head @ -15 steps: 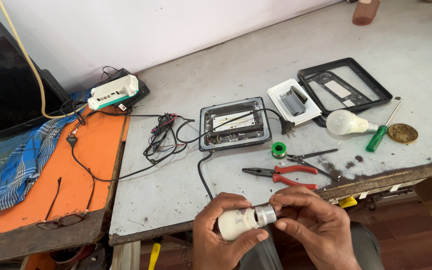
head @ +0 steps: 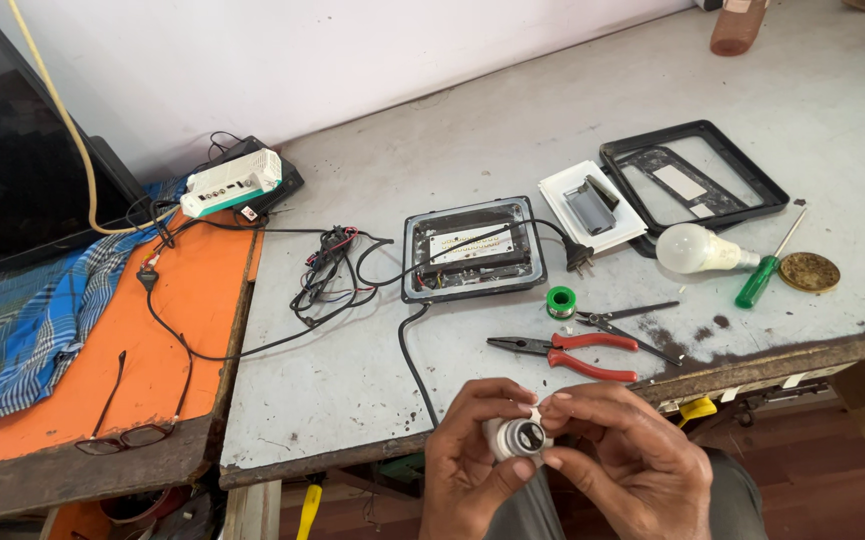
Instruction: The person disassembles a light bulb base using pliers and a screwdriver, then uses a yellow test pen to check internal contacts. They remove the internal circuit board and inspect it.
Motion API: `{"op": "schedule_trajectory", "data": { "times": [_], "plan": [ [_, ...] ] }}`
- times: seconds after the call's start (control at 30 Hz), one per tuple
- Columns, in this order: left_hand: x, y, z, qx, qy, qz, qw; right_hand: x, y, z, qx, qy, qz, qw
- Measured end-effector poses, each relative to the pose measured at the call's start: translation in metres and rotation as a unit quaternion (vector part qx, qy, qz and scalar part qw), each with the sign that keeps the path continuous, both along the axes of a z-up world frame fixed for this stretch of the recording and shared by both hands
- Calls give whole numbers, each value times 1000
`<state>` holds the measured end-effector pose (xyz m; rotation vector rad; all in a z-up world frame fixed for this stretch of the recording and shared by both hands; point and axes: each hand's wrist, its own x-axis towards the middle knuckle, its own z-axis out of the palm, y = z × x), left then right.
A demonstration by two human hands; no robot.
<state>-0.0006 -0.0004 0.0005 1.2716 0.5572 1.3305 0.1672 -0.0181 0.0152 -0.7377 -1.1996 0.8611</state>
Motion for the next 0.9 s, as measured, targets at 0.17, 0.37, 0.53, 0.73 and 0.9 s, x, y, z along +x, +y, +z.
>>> {"op": "schedule_trajectory", "data": {
  "times": [0.17,0.37,0.53,0.73,0.9],
  "plan": [
    [2,8,1,-10,24,3,1000,-10,3,-9,-5,-1,-78,997],
    [-25,25,4,-58,-218,80,971,-35,-11,-63,-128,-82,-154,976],
    [-83,16,14,-47,-264,116,956,-103,-22,-133,5,-249,86,965],
    [-130,-5,32,-141,-278,180,933,-201,-19,-169,211,-433,179,858],
    [-152,-23,38,-178,-229,233,928,-238,-27,-180,240,-572,212,755]
  ]
}}
